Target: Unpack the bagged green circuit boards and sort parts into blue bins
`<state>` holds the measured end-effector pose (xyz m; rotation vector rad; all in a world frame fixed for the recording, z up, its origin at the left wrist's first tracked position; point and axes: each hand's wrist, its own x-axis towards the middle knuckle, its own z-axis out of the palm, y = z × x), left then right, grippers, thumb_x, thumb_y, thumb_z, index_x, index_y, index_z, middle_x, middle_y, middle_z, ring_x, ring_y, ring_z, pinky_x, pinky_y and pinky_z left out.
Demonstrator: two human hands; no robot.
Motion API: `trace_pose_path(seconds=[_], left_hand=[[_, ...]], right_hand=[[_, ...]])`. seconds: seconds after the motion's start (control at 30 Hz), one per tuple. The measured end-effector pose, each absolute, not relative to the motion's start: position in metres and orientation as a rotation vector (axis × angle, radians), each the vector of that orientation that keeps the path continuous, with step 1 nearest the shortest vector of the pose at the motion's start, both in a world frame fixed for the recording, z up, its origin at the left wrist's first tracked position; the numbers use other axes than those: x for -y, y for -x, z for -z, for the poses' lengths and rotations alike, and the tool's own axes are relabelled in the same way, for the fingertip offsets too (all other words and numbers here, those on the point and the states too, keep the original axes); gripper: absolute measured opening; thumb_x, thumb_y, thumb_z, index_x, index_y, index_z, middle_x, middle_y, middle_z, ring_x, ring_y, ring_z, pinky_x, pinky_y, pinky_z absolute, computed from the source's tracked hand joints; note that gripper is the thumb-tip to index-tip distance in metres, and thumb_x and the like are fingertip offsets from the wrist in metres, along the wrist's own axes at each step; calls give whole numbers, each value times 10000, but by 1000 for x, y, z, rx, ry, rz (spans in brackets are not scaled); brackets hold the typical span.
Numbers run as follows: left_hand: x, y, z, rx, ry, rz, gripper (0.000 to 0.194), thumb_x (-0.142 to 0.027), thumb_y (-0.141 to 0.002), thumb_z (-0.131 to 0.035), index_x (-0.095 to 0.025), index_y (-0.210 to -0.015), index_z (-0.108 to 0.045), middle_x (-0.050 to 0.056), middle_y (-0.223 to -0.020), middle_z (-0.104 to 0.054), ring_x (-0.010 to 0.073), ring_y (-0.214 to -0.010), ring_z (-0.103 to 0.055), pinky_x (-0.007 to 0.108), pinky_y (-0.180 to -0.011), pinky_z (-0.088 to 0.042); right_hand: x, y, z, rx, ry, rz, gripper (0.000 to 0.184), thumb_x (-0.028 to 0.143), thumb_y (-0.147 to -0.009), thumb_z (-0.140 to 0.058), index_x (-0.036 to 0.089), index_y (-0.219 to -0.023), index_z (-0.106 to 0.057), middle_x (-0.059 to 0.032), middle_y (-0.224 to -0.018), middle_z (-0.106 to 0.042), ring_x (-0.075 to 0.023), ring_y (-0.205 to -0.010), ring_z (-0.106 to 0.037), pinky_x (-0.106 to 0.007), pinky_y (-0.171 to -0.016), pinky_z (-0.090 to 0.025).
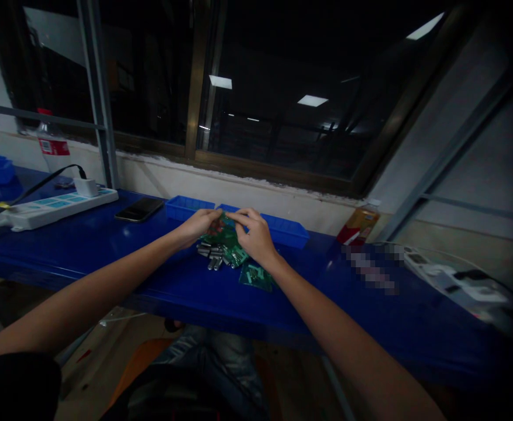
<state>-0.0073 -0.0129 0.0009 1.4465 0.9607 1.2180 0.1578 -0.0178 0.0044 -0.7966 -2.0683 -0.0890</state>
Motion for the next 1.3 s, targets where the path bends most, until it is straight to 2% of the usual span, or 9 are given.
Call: trace_pose_path(seconds=[0.2,0.3,0.4,0.6,0.73,0.93,1.17,1.23,1.3], left_hand=[[11,13,2,-1079,-2009,-1496,209,-274,-840,-475,-132,-878,-624,25,-666,-576,125,-590,-530,234,-557,-409],[14,12,3,-1073,-2471,-1561,232,-199,-839,-470,-154,-995,-637,62,-837,-609,152,-763,-562,279,-703,-447],[16,8,5,-994,-2667,-1517,298,-131,-837,-433,-161,-1062,-625,81,-915,-599,160,-853,-560,307,-779,-449],[18,6,1,-964,-2268,-1383,258,-309,-833,-489,-161,-972,-649,81,-946,-612,190,-900,-559,338,-796,-439],[17,8,-5,-906,-1559,-1220,525,-561,-849,-351,-127,-729,-622,88,-739,-628,173,-701,-583,294,-639,-435],[14,9,-5,-871,-1413,-1318,178,-293,-744,-606,-122,-712,-570,-10,-576,-519,77,-500,-460,206,-498,-336],[13,15,-1,-1078,-1868,-1600,162,-238,-804,-496,-159,-926,-566,-17,-651,-523,87,-533,-453,204,-517,-350],[18,15,-1,-1170,-2136,-1655,205,-223,-820,-475,-168,-994,-569,8,-746,-573,110,-626,-505,219,-587,-384],[24,12,-2,-1179,-2353,-1662,264,-208,-836,-459,-181,-1081,-554,33,-869,-609,138,-750,-540,241,-676,-411]], right_hand=[[13,-154,-5,1892,1004,-211,230,295,-757,-540,168,-868,-696,-74,-881,-598,-205,-906,-542,-353,-848,-413],[12,-153,-6,1752,1050,-735,443,521,-807,-424,159,-785,-679,-58,-737,-620,-177,-766,-577,-310,-716,-434],[10,-153,-4,1612,1014,-1007,509,585,-797,-391,151,-834,-655,-43,-668,-621,-151,-664,-579,-263,-615,-421],[8,-159,-2,1876,963,-303,282,336,-823,-446,161,-886,-658,-55,-805,-639,-180,-770,-571,-308,-744,-430],[14,-161,-4,2056,825,-4,334,187,-809,-436,207,-1080,-629,-62,-912,-596,-182,-878,-552,-311,-826,-428],[18,-157,-2,2109,845,51,525,43,-668,-424,214,-1133,-595,-74,-1052,-488,-187,-973,-516,-343,-926,-411],[14,-155,-1,1982,968,-129,379,147,-628,-551,130,-997,-635,-95,-1022,-492,-222,-1033,-487,-358,-962,-372],[13,-154,-3,1921,999,-298,248,278,-693,-571,151,-886,-662,-72,-927,-542,-208,-956,-519,-363,-915,-394],[12,-153,-4,1820,1016,-553,322,443,-771,-499,164,-761,-660,-53,-798,-582,-179,-822,-554,-336,-808,-438]])
